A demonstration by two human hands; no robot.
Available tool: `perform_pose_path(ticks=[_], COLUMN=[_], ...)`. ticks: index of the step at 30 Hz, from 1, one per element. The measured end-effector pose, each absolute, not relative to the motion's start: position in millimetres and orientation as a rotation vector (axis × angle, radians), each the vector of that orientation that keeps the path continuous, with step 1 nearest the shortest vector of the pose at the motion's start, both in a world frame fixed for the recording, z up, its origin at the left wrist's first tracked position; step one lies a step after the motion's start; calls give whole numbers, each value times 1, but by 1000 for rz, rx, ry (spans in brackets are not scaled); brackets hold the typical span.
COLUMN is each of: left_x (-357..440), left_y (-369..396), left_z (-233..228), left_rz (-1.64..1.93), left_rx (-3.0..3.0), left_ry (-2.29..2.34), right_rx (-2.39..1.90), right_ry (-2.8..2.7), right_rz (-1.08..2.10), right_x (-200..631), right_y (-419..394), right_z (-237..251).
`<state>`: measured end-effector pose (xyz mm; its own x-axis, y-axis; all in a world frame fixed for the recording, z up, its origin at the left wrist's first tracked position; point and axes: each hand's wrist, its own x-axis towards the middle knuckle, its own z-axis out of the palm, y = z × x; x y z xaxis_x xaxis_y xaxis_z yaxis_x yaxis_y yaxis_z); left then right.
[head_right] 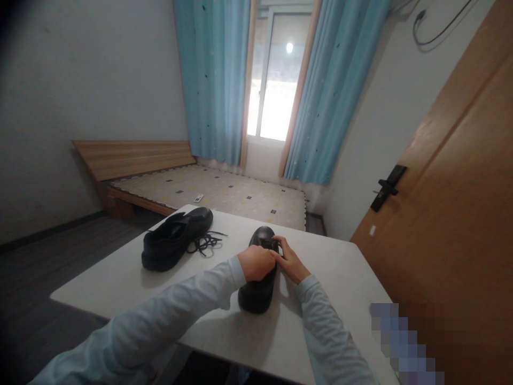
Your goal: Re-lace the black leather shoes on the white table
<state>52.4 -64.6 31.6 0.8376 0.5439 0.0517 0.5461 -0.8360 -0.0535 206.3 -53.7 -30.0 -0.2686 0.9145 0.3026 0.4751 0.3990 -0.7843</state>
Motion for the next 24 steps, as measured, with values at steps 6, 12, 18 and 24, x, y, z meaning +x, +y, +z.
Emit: perform_pose_path(ticks=[6, 12, 18, 24], left_x=[52, 51, 51, 49], left_y=[-73, -75, -73, -72], left_z=[46, 48, 46, 45], left_rz=[217, 239, 265, 223], left_rx=[-2976, -2981, -2980, -2957], left_ry=[-1015, -1013, -984, -961], right_rx=[-1221, -1238, -1243, -1232], right_ry=[-1902, -1884, -1858, -1868], right_rz=[729, 740, 749, 744], right_x=[207, 206, 204, 205], right_y=[-53, -56, -58, -56], right_z=[-29, -27, -23, -25])
